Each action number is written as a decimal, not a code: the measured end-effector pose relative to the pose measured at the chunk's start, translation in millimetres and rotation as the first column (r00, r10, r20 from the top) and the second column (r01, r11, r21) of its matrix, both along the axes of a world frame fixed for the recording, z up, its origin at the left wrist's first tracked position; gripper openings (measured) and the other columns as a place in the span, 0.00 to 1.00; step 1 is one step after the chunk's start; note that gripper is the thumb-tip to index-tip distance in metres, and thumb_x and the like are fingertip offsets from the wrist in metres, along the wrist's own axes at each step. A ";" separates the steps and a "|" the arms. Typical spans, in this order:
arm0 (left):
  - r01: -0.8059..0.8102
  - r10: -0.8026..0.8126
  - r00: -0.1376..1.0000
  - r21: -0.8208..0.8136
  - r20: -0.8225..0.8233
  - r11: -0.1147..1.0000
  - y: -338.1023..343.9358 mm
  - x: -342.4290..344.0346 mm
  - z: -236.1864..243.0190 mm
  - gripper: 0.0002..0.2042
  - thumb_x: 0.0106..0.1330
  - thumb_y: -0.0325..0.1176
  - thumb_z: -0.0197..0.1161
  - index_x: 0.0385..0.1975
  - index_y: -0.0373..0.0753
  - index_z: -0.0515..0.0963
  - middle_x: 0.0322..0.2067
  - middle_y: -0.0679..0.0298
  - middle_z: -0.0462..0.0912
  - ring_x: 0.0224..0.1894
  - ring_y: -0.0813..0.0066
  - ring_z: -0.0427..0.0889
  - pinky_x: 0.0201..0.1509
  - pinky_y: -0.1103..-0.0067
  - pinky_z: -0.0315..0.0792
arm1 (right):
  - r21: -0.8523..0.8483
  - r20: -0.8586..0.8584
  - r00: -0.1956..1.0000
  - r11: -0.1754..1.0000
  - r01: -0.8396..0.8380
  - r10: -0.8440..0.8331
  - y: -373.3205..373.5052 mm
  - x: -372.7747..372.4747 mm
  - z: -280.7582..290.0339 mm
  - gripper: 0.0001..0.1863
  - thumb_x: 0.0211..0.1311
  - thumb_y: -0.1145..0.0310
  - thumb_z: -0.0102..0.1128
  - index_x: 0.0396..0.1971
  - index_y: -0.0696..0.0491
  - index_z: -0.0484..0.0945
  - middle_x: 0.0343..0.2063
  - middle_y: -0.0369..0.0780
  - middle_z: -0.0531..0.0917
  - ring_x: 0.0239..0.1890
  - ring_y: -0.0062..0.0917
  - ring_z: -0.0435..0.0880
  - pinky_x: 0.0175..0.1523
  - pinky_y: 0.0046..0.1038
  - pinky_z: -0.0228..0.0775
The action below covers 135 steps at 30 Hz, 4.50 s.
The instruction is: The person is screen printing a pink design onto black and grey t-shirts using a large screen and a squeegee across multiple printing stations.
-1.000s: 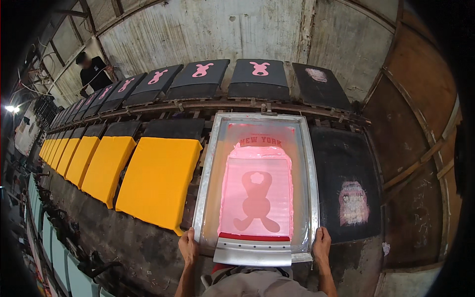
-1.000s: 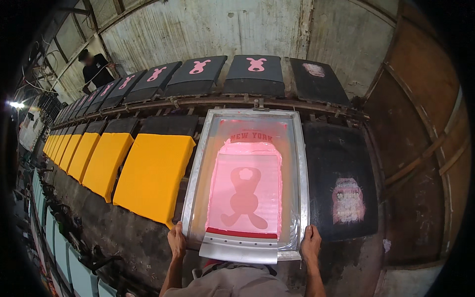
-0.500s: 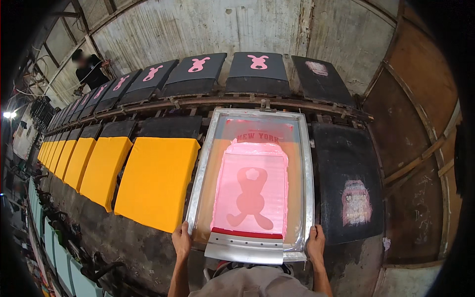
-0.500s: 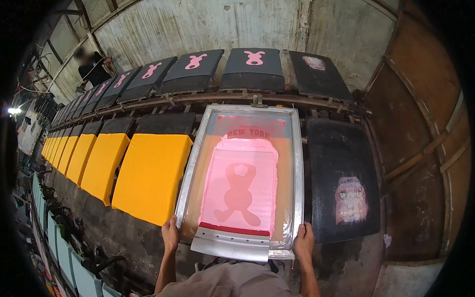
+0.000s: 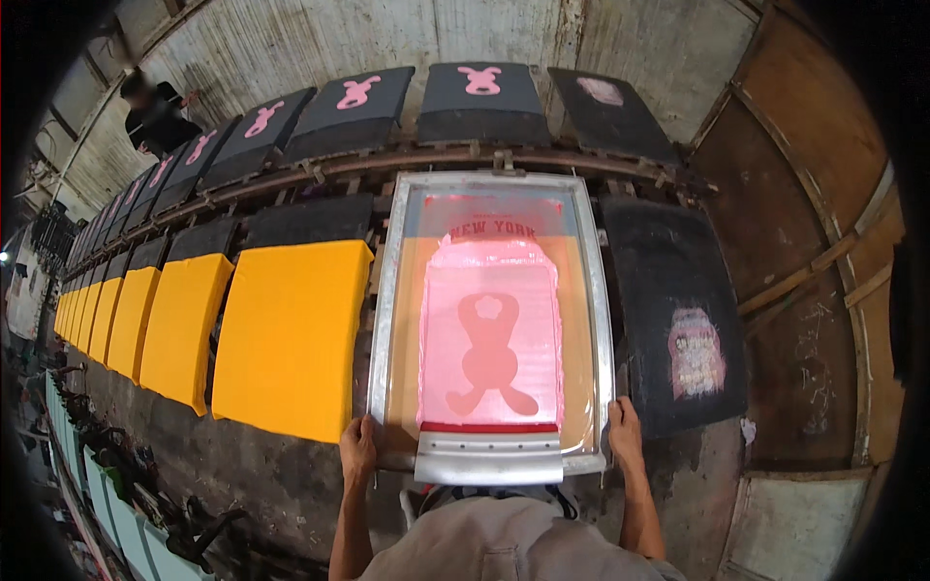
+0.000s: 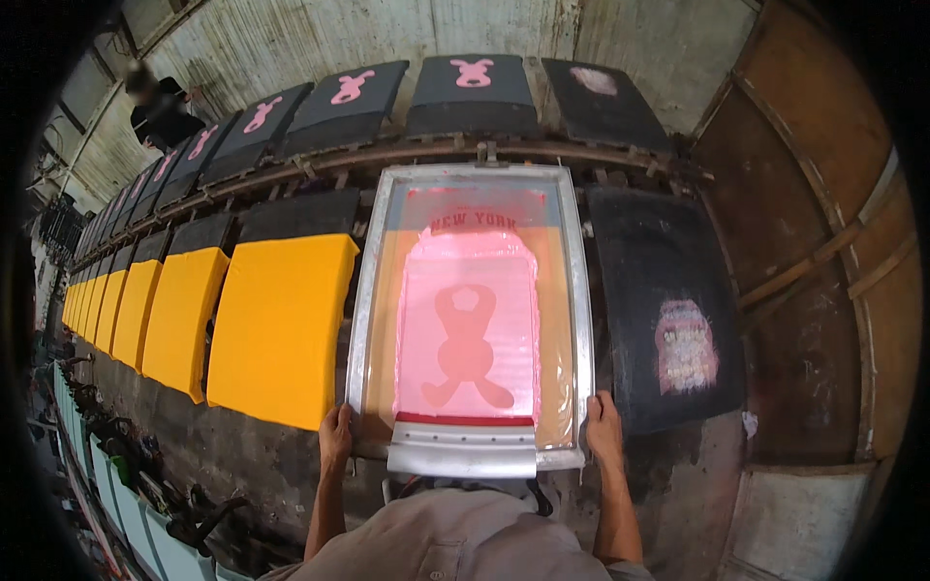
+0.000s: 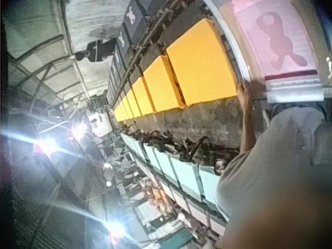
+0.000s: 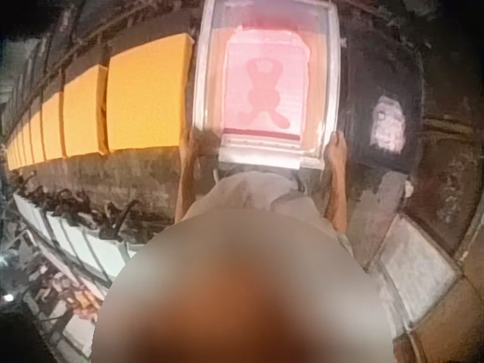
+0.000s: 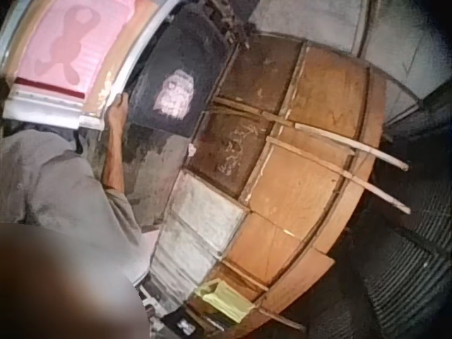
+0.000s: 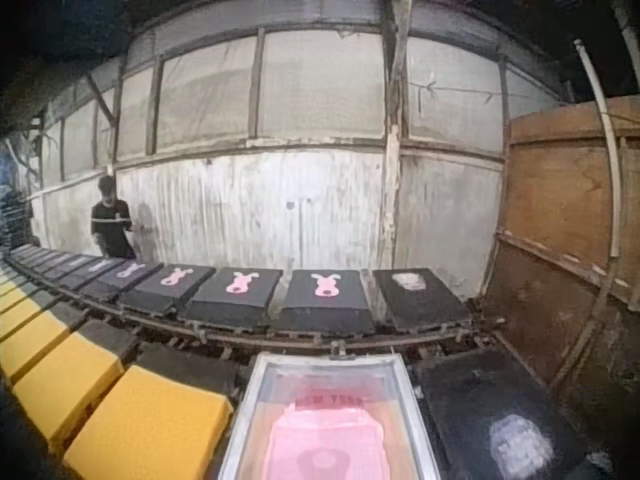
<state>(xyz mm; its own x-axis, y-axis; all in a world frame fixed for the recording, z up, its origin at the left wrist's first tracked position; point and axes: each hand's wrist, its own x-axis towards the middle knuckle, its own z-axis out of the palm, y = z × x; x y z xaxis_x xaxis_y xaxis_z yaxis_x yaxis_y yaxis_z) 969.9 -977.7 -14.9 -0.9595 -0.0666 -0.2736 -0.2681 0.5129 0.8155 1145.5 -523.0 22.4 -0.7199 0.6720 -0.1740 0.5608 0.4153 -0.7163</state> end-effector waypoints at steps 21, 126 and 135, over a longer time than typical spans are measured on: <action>0.636 -0.817 0.510 -0.522 -0.269 0.569 79.8 11.8 108.2 0.21 0.46 0.25 0.66 0.45 0.38 0.79 0.43 0.58 0.81 0.47 0.59 0.78 0.49 0.66 0.68 | 0.299 0.185 0.678 0.617 -0.728 0.711 -94.1 -37.6 92.9 0.28 0.40 0.78 0.67 0.49 0.56 0.78 0.47 0.46 0.80 0.51 0.44 0.78 0.57 0.40 0.68; 0.625 -0.767 0.622 -0.487 -0.161 0.610 99.9 -19.1 113.3 0.10 0.46 0.23 0.66 0.30 0.41 0.82 0.31 0.62 0.84 0.37 0.59 0.84 0.43 0.65 0.70 | 0.227 0.283 0.691 0.653 -0.722 0.666 -80.8 -83.6 106.7 0.19 0.42 0.66 0.74 0.38 0.54 0.84 0.32 0.44 0.85 0.34 0.41 0.86 0.43 0.41 0.77; 0.648 -0.807 0.546 -0.498 -0.223 0.576 96.1 -35.7 114.3 0.09 0.46 0.24 0.64 0.29 0.43 0.82 0.27 0.64 0.83 0.31 0.61 0.83 0.40 0.67 0.66 | 0.020 0.276 0.654 0.676 -0.736 0.704 -77.7 -104.6 139.1 0.20 0.45 0.76 0.68 0.42 0.44 0.87 0.34 0.44 0.87 0.36 0.39 0.87 0.45 0.37 0.79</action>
<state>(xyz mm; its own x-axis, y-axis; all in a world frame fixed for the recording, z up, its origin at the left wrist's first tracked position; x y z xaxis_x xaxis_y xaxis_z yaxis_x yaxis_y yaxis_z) 934.2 -881.6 99.4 -0.7126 0.7013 0.0183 0.6187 0.6160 0.4875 1040.9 -600.7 161.5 -0.9357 -0.0147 -0.3525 0.1848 0.8308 -0.5251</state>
